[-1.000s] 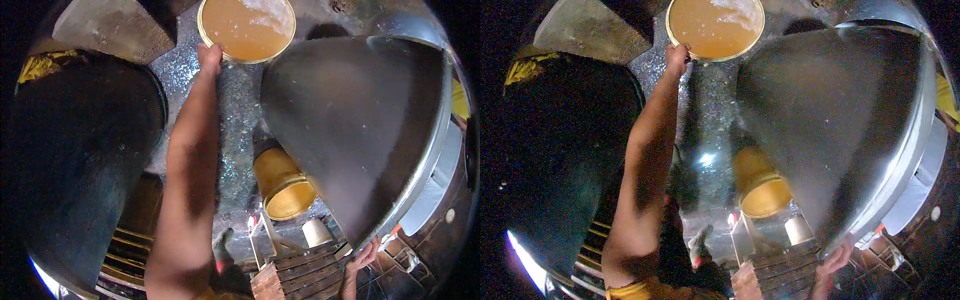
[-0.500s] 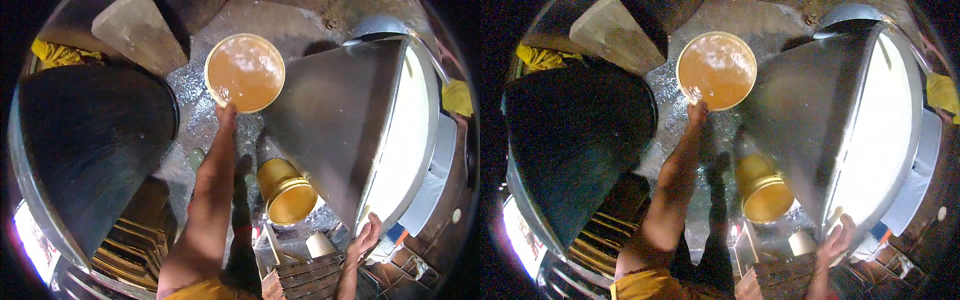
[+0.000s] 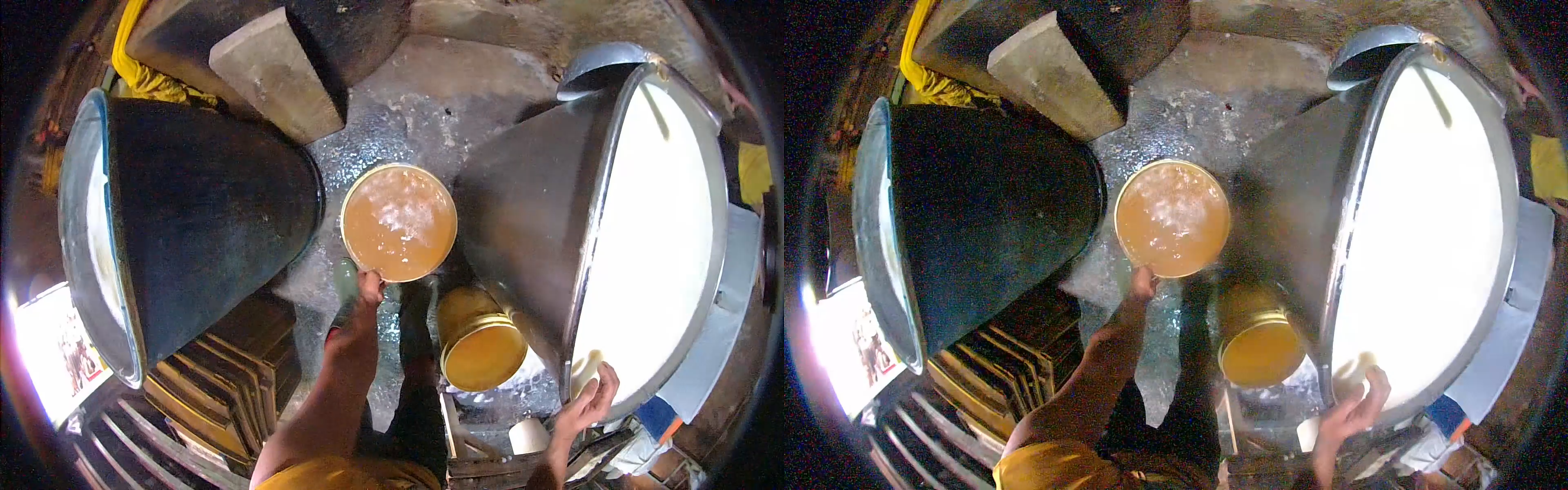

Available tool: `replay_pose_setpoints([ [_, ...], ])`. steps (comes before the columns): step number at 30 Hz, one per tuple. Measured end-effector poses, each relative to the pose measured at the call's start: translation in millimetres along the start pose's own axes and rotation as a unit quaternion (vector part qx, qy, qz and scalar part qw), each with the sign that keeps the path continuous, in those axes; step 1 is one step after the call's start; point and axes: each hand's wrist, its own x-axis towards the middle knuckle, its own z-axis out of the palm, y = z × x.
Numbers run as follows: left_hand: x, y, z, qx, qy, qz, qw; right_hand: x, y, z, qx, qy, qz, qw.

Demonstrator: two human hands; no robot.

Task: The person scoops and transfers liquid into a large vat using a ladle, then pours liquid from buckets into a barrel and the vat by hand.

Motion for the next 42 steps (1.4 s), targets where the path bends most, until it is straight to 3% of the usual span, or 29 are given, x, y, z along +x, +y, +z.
replay_pose_setpoints([
  [3, -27, -11, -10, -0.021, 0.199, -0.098, 0.975, -4, 1, -4, 0.008, -0.016, -0.020, 1.000],
  [6, -20, -26, -40, -0.010, 0.098, -0.129, 0.987, -22, -4, -12, -0.034, 0.038, -0.159, 0.986],
  [7, -10, -45, -64, 0.003, 0.077, -0.106, 0.991, -30, -4, -14, -0.008, 0.013, -0.181, 0.983],
  [10, -29, -22, -51, 0.000, 0.057, -0.126, 0.990, -70, -1, 25, 0.124, -0.193, -0.214, 0.950],
  [11, -30, -11, -41, -0.052, 0.012, -0.131, 0.990, -84, -2, 50, 0.162, -0.267, -0.212, 0.926],
  [12, -32, -2, -36, -0.037, 0.047, -0.133, 0.989, -98, 1, 88, 0.191, -0.345, -0.197, 0.898],
  [14, -32, 18, -26, -0.007, 0.112, -0.135, 0.984, -118, 3, 160, 0.190, -0.450, -0.087, 0.868],
  [15, -30, 32, -19, 0.092, 0.154, -0.093, 0.979, -123, 3, 190, 0.172, -0.497, 0.024, 0.850],
  [17, -23, 79, 11, 0.386, 0.232, 0.046, 0.892, -107, -6, 232, 0.242, -0.374, 0.027, 0.895],
  [19, -6, 126, 40, 0.564, 0.248, 0.150, 0.773, -177, 48, 336, 0.326, -0.251, 0.194, 0.891],
  [21, 59, 139, 9, 0.620, 0.166, 0.196, 0.742, -163, 41, 349, 0.339, -0.288, 0.301, 0.844],
  [23, 79, 176, 49, 0.679, 0.069, 0.164, 0.712, -148, 39, 377, 0.387, -0.300, 0.382, 0.784],
  [25, 133, 180, 45, 0.688, -0.045, 0.081, 0.719, -149, 39, 400, 0.462, -0.292, 0.443, 0.711],
  [26, 143, 184, 50, 0.686, -0.098, 0.038, 0.720, -147, 32, 405, 0.494, -0.261, 0.439, 0.703],
  [28, 129, 207, 92, 0.742, -0.198, -0.024, 0.640, -147, 20, 412, 0.554, -0.199, 0.427, 0.686],
  [29, 117, 215, 113, 0.762, -0.246, -0.056, 0.596, -168, 45, 434, 0.554, -0.193, 0.520, 0.620],
  [32, 122, 200, 100, 0.793, -0.146, -0.046, 0.589, -186, 59, 451, 0.563, -0.163, 0.582, 0.563],
  [35, 123, 202, 94, 0.794, -0.161, -0.059, 0.584, -180, 54, 447, 0.595, -0.179, 0.547, 0.561],
  [38, 123, 206, 84, 0.790, -0.171, -0.048, 0.587, -182, 60, 451, 0.554, -0.202, 0.441, 0.677],
  [41, 121, 205, 68, 0.758, -0.181, -0.049, 0.624, -157, 29, 437, 0.545, -0.121, 0.417, 0.717],
  [42, 119, 203, 62, 0.745, -0.182, -0.036, 0.640, -151, 34, 438, 0.524, -0.138, 0.389, 0.745],
])
